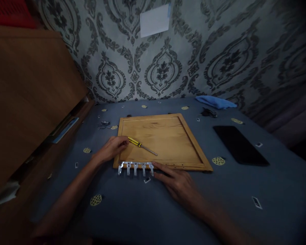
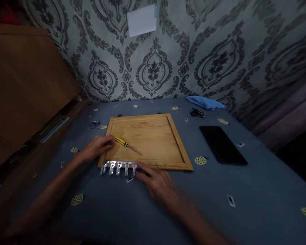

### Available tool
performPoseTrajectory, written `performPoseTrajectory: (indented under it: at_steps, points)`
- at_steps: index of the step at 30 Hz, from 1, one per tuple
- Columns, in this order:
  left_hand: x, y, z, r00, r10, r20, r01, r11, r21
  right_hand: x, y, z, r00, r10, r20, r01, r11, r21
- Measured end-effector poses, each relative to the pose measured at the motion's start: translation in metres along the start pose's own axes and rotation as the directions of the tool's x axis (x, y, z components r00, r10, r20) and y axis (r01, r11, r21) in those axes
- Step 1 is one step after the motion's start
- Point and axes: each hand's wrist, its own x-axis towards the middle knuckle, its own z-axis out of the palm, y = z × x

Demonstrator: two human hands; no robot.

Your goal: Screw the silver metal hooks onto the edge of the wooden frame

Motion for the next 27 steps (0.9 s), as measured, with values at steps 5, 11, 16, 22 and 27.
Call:
performPoseTrajectory:
  at_steps: [5,11,16,22,27]
  points:
    - [-0.0034,-0.0019,-0.0017,1.000,0.007,-0.002,-0.007,1.000,0.017,0.0008,-0.0011,-0.0008,1.000,0.027,0.013,-0.027,1.000,0.002]
    - [-0.0067,0.0016,-0.0060,0.998,0.048,0.026,-0.049,0.999,0.017,0.0023,-0.0008,-0.0017,0.999,0.022,0.031,-0.023,0.999,0.032]
    - [-0.0058,0.0028,-0.0050,0.997,0.075,0.035,-0.076,0.997,0.023,0.0032,-0.0013,-0.0024,0.998,0.031,0.050,-0.032,0.999,0.025]
    - [-0.0033,0.0041,-0.0015,0.994,0.095,0.051,-0.097,0.995,0.038,0.0017,-0.0007,-0.0006,0.998,0.038,0.058,-0.039,0.999,0.014]
    - [-0.0031,0.0058,-0.0001,0.996,0.086,-0.008,-0.085,0.993,0.087,0.0011,0.0000,0.0000,0.996,0.035,0.078,-0.037,0.999,0.027]
